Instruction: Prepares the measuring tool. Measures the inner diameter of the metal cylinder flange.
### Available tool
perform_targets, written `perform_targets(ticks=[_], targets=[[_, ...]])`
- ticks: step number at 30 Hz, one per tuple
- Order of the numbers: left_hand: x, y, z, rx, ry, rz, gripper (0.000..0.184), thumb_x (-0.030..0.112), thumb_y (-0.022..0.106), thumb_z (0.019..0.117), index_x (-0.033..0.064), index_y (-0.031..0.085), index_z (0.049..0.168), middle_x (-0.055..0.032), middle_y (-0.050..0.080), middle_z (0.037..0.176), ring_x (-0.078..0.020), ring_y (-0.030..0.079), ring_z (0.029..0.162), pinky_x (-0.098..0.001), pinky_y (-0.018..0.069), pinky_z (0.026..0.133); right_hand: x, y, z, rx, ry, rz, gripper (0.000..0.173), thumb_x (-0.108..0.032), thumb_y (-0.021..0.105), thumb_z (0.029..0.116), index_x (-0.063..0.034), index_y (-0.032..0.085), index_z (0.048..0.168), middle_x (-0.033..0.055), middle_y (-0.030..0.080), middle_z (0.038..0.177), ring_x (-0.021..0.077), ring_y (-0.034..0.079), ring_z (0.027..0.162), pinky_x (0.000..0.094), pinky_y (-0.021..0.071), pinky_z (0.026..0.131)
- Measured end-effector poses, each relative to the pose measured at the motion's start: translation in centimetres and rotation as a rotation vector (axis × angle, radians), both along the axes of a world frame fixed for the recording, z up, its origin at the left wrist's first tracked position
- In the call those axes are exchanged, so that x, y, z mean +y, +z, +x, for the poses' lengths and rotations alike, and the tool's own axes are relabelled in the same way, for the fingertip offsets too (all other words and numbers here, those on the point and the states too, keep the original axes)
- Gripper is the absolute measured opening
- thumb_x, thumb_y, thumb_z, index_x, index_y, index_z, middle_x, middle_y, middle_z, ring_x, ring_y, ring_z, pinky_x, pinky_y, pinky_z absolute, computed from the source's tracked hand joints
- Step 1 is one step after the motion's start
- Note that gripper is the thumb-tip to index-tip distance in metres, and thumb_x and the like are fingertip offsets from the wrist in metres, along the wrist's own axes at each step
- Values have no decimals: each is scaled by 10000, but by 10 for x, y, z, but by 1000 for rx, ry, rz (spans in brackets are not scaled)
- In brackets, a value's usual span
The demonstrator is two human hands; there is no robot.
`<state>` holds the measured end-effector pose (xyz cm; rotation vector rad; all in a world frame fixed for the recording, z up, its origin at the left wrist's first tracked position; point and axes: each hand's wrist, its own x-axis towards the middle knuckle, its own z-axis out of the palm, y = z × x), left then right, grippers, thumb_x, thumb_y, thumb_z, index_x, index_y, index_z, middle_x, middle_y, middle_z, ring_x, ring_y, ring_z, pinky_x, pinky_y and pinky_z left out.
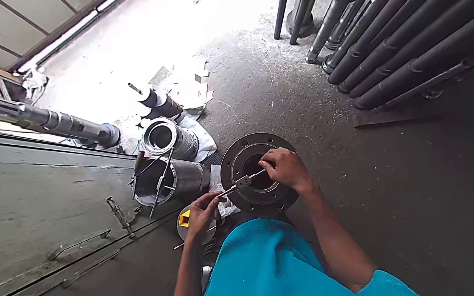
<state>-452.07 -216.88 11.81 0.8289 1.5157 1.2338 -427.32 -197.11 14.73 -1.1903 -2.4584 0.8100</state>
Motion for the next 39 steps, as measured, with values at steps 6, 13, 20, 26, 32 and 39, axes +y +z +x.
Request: perform_targets(ticks=[6, 13, 20, 26, 32, 39], targets=[[23, -7, 23, -58, 267, 64, 203, 42, 556, 1027, -70, 681, 1141, -105, 769, 949, -69, 596, 480, -223, 512, 418, -21, -6, 26, -161, 83, -304, 424, -366, 481, 1065, -80, 667, 813, 97, 644, 719, 288, 670, 734, 536, 521, 662], [146, 35, 12, 332, -573, 5, 212, 102, 572, 1038, 76, 733, 1173, -73, 771, 1000, -165, 713, 775, -372, 590, 715, -113, -15, -38, 105, 177, -935, 416, -277, 431, 1098, 27, 701, 1014, 112, 732, 871, 187, 700, 711, 415, 593, 735], [136, 38, 20, 669, -698, 54, 376, 156, 571, 1019, 194, 614, 1391, -16, 764, 1108, -170, 736, 910, -486, 596, 812, -96, 0, -52, 35, 285, -845, 374, -292, 479, 1075, -4, 715, 1040, 122, 734, 902, 234, 708, 821, 480, 559, 808], [-2, 9, -16, 345, -324, -20, 409, 271, 586, 1011, 6, 627, 1320, -46, 754, 1044, -92, 699, 788, -289, 593, 673, -19, 0, -25, 257, 32, 5, 200, -216, 639, 976, -129, 778, 1090, 52, 746, 1063, 219, 714, 956, 445, 601, 823], [-32, -7, 55, 112, 259, 106, 221, -12, 602, 973, -83, 693, 1161, -92, 771, 952, -91, 664, 597, -235, 568, 519, 9, -19, -18, -42, 188, -1, 415, -398, 499, 1054, -116, 674, 805, 44, 615, 732, 249, 645, 763, 450, 523, 640], [90, -18, 5, 61, 148, 136, 218, 103, 546, 1044, 7, 703, 1161, -81, 769, 1027, -108, 658, 598, -274, 558, 511, -115, -15, 5, -88, -26, -30, 496, -375, 418, 1077, -52, 682, 809, 111, 660, 689, 308, 703, 712, 493, 574, 626]])
